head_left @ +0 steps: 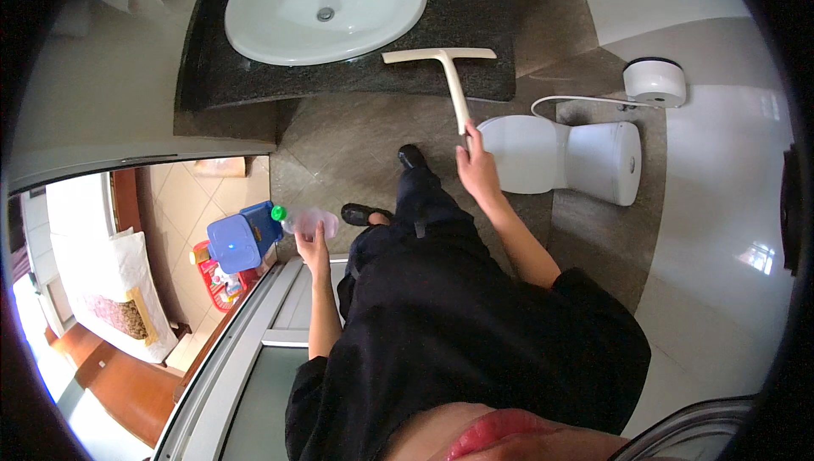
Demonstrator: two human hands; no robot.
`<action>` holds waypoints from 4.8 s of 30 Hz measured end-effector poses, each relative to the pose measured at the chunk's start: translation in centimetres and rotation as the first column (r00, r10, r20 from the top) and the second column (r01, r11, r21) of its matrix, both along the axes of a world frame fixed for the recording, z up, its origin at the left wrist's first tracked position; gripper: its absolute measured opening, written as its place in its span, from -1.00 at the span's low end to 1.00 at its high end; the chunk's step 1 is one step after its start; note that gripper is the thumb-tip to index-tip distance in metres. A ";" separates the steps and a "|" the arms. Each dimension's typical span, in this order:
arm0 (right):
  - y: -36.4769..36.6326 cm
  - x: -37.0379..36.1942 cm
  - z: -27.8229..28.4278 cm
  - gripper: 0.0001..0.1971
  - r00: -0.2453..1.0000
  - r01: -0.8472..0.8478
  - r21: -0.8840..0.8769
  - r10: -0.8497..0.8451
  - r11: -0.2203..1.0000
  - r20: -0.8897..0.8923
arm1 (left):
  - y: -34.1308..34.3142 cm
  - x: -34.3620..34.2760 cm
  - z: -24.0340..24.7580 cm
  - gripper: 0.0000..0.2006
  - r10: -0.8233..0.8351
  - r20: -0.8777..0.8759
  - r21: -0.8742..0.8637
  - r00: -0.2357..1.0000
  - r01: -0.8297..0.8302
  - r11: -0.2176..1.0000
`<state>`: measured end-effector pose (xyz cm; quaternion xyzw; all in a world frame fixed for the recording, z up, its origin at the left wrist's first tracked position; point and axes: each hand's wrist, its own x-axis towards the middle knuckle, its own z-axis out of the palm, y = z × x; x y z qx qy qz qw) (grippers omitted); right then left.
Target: The person pours water from a plastic bottle onto the bathroom floor, then uses a handheld squeegee to push the water toward the drain. The person repeatedly moves the squeegee across the tiled floor to clear the water.
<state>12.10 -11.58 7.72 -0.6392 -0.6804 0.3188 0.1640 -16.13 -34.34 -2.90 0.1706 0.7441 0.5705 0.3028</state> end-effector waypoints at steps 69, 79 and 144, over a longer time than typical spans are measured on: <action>5.0 16.1 -5.5 -0.39 0.989 -0.044 -0.005 0.044 0.999 0.138 | 19.8 10.9 8.5 -0.60 -0.520 -0.285 -0.181 0.805 0.488 0.854; 11.5 14.2 -0.9 -0.44 0.982 -0.006 0.177 0.040 0.984 -0.186 | 19.9 11.5 12.5 -0.57 -0.470 -0.311 -0.071 0.826 0.473 0.878; 5.5 -40.8 -17.0 -0.47 0.516 -0.324 -0.844 0.828 0.428 0.222 | -21.2 -27.2 -6.4 -0.50 0.971 -0.226 -0.017 0.078 -0.997 0.076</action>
